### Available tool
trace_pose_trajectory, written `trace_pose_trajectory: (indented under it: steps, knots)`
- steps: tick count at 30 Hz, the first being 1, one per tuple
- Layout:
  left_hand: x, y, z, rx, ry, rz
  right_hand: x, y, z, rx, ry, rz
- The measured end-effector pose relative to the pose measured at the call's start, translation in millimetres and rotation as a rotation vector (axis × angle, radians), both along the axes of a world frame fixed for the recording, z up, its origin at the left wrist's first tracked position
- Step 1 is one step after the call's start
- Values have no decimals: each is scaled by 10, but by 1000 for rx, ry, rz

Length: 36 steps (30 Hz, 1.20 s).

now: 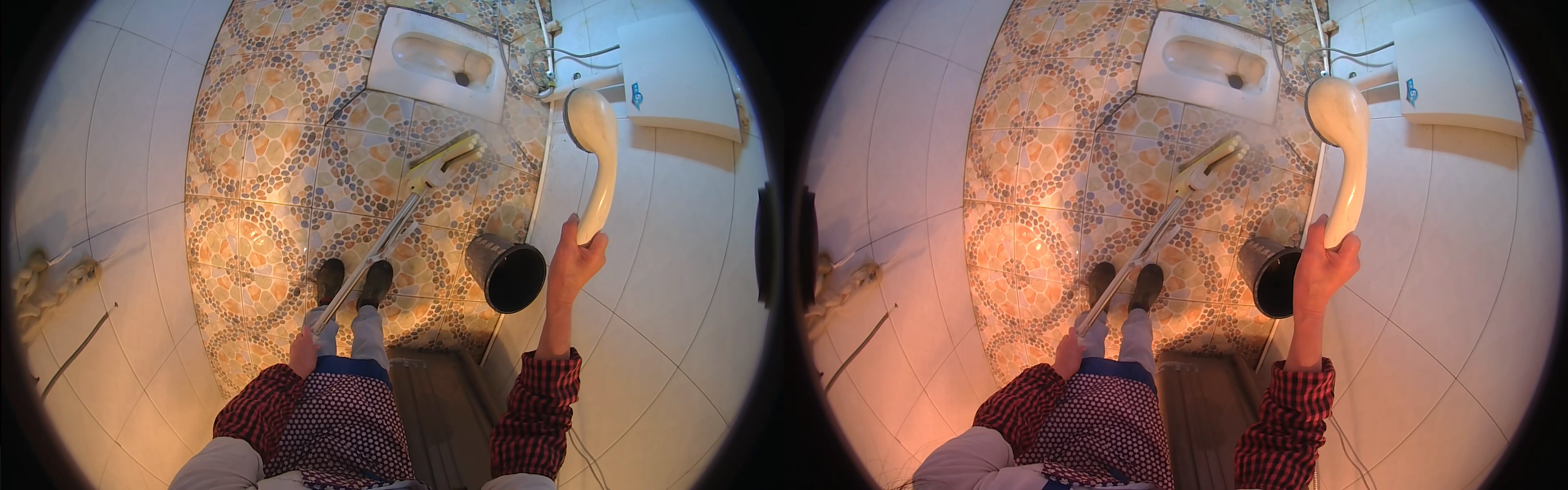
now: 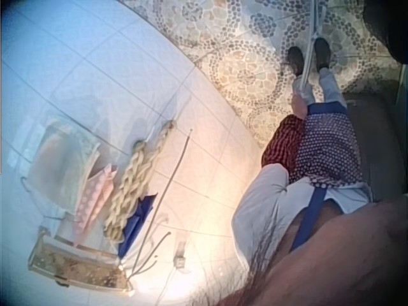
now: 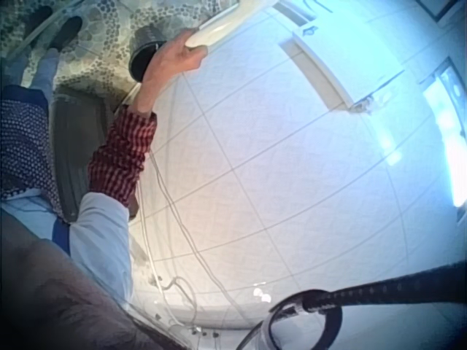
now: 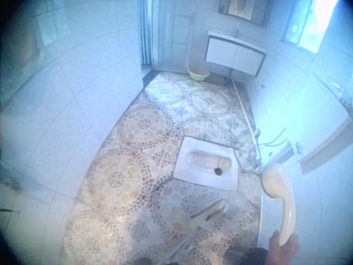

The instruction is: The person mops a tiled bathroom floor using a mop and a handheld shower head. They repeatedly wet the mop head with water from the shower head and push the mop across the floor around a squat toilet.

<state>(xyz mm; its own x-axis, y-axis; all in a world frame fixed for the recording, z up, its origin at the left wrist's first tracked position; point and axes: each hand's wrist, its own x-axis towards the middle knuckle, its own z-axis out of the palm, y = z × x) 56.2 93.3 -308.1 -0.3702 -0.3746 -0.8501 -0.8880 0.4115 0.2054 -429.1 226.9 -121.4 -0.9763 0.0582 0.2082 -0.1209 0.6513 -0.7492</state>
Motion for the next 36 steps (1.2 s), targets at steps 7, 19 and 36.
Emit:
trace_pose_trajectory:
  steps: [7, 19, 36]
  knots:
    - [-58, -22, 46, 23, -28, 7, 51, 25, -95, -30, -9, -3]
    - [-4, -29, -3, 7, -29, 17, -120, 35, -42, 14, 42, -67]
    - [-258, -387, 373, 230, 66, -135, 145, 79, -41, -26, -60, -64]
